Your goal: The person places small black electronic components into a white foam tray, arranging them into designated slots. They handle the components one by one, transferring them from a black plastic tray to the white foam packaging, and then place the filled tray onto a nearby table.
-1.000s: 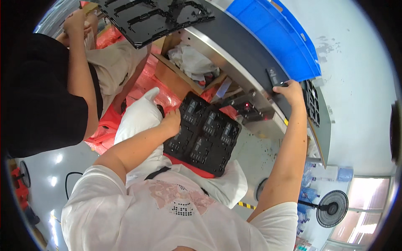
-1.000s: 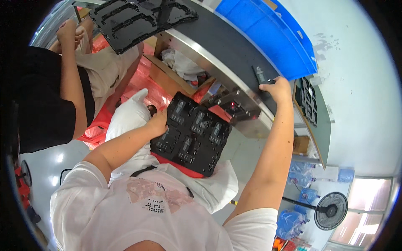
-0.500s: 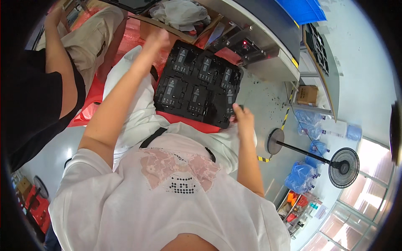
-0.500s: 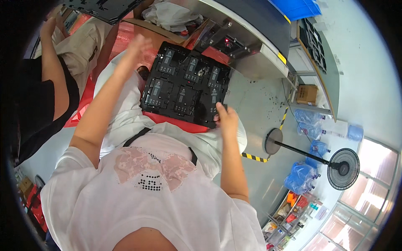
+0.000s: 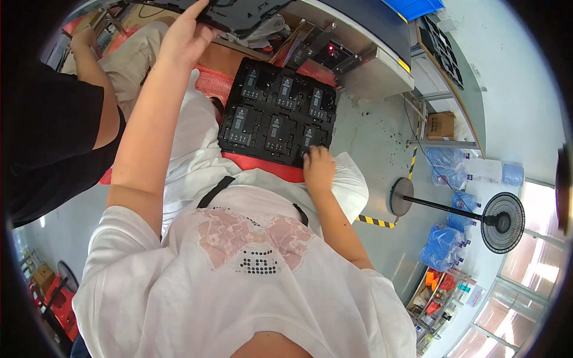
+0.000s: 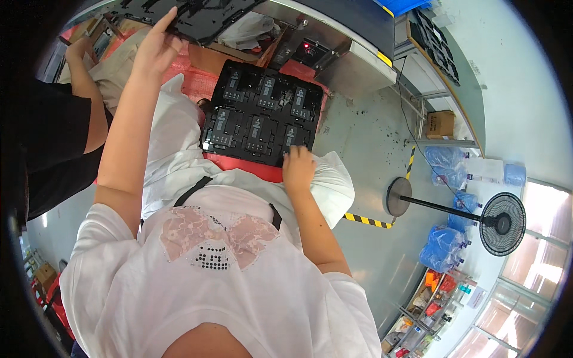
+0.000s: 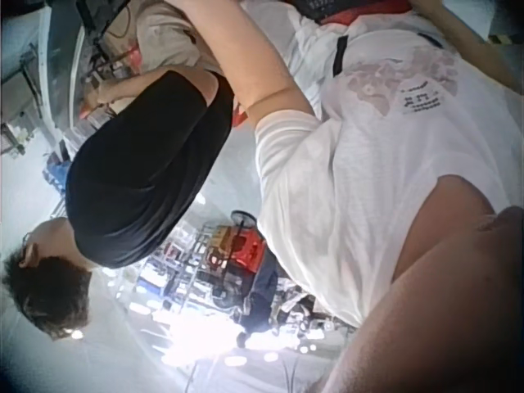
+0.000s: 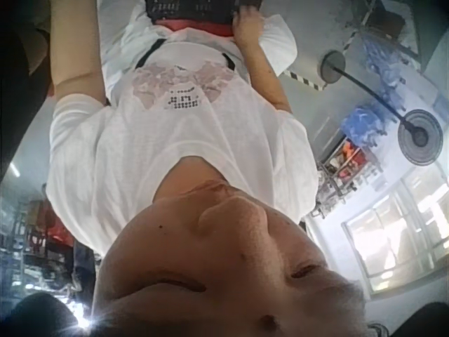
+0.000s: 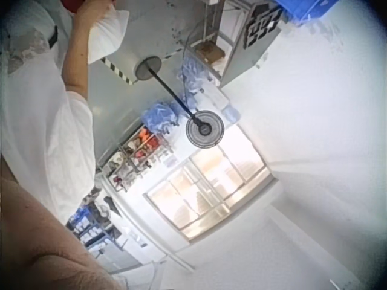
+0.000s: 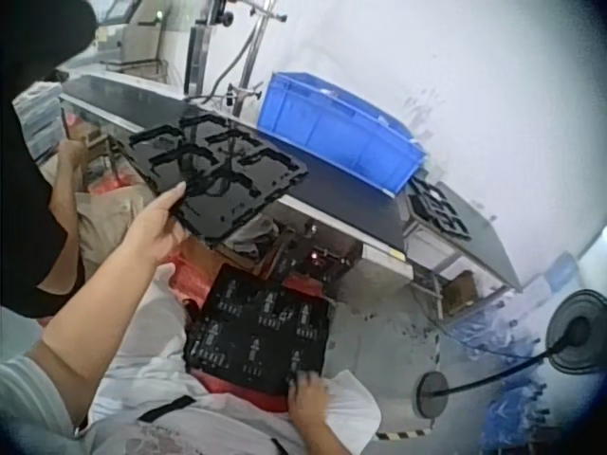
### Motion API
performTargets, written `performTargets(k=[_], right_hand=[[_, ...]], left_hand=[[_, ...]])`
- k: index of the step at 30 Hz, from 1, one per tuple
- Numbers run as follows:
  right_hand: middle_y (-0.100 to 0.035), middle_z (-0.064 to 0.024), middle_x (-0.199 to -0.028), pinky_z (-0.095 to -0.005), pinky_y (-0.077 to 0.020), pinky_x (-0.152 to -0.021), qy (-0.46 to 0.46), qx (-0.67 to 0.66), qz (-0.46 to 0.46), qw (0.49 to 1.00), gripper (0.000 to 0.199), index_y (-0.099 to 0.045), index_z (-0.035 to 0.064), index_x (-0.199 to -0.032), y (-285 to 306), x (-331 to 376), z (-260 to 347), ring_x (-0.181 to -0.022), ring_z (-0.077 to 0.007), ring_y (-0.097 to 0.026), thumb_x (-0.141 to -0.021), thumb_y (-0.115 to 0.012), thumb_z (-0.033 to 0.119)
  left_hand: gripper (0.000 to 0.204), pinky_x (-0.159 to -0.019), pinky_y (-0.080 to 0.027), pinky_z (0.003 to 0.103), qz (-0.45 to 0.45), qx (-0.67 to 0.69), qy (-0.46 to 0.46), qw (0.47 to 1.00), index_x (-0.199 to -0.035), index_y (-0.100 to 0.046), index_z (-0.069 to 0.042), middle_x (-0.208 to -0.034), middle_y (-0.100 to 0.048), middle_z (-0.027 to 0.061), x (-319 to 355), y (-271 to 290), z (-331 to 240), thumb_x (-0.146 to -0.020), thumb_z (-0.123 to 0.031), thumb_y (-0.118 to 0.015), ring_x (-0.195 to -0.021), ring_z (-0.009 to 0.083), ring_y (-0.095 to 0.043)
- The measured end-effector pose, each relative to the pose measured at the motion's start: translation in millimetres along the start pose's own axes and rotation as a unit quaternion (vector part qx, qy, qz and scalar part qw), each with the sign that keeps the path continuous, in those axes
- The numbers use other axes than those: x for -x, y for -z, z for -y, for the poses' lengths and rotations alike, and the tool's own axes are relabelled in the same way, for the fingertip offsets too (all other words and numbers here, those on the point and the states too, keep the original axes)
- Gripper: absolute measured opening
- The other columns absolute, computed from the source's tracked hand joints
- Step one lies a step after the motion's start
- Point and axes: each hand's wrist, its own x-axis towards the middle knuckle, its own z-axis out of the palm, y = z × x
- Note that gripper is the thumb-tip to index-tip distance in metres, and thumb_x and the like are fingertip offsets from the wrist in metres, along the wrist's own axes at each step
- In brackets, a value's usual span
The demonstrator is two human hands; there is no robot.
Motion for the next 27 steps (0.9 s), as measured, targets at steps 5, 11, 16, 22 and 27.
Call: performTargets(k=[5, 11, 16, 22, 27], right_hand=[[-0.050, -0.0183, -0.122, -0.0389, -0.0370, -0.091, 0.075, 0.066, -0.029, 0.995, 0.045, -0.049, 0.0011, -0.121, -19.8, 26.2, -7.7, -0.109, -0.0327, -0.050, -0.085, -0.053, 0.027], [-0.055, -0.0140, -0.116, -0.0338, -0.0399, -0.092, -0.091, -0.711, 0.051, 0.695, 0.040, -0.045, 0.0000, -0.122, 64.9, 1.3, 37.1, -0.109, -0.0210, -0.051, -0.089, -0.053, 0.020], [-0.058, -0.0059, -0.107, -0.0258, -0.0406, -0.087, -0.097, -0.806, 0.105, 0.574, 0.031, -0.050, 0.0004, -0.110, 89.3, 0.2, 54.4, -0.099, -0.0127, -0.054, -0.082, -0.061, 0.007], [-0.057, -0.0093, -0.108, -0.0290, -0.0469, -0.082, -0.205, -0.770, 0.146, 0.586, 0.035, -0.046, -0.0025, -0.115, 61.3, 19.9, -2.6, -0.096, -0.0164, -0.057, -0.084, -0.058, 0.011], [-0.061, -0.0134, -0.099, -0.0275, -0.0461, -0.079, -0.249, -0.559, 0.068, 0.788, 0.038, -0.052, -0.0081, -0.109, -9.9, -8.7, -78.6, -0.088, -0.0190, -0.059, -0.084, -0.059, 0.020]], left_hand=[[0.035, -0.087, -0.046, 0.035, 0.078, 0.126, 0.055, 0.987, -0.118, -0.045, 0.001, -0.119, -0.052, 0.0112, 108.8, -58.6, 2.0, -0.090, -0.018, -0.052, -0.105, 0.0210, -0.053], [0.038, -0.086, -0.048, 0.037, 0.101, 0.076, 0.227, 0.966, -0.125, -0.041, -0.004, -0.120, -0.052, 0.0087, 219.7, -46.3, 39.3, -0.090, -0.014, -0.053, -0.107, 0.0212, -0.054], [0.037, -0.091, -0.046, 0.042, 0.129, 0.022, 0.438, 0.889, -0.118, -0.044, 0.005, -0.116, -0.053, 0.0158, 268.4, -30.3, 61.9, -0.091, -0.021, -0.051, -0.106, 0.0260, -0.054], [0.041, -0.084, -0.049, 0.045, 0.152, -0.088, 0.558, 0.811, -0.105, -0.050, 0.007, -0.104, -0.059, 0.0229, 240.1, 1.0, 10.1, -0.092, -0.031, -0.048, -0.102, 0.0330, -0.058], [0.041, -0.083, -0.045, 0.036, 0.115, -0.606, -0.040, 0.786, -0.105, -0.055, 0.004, -0.101, -0.057, 0.0198, 191.6, 14.2, 51.9, -0.084, -0.031, -0.058, -0.094, 0.0291, -0.057]])
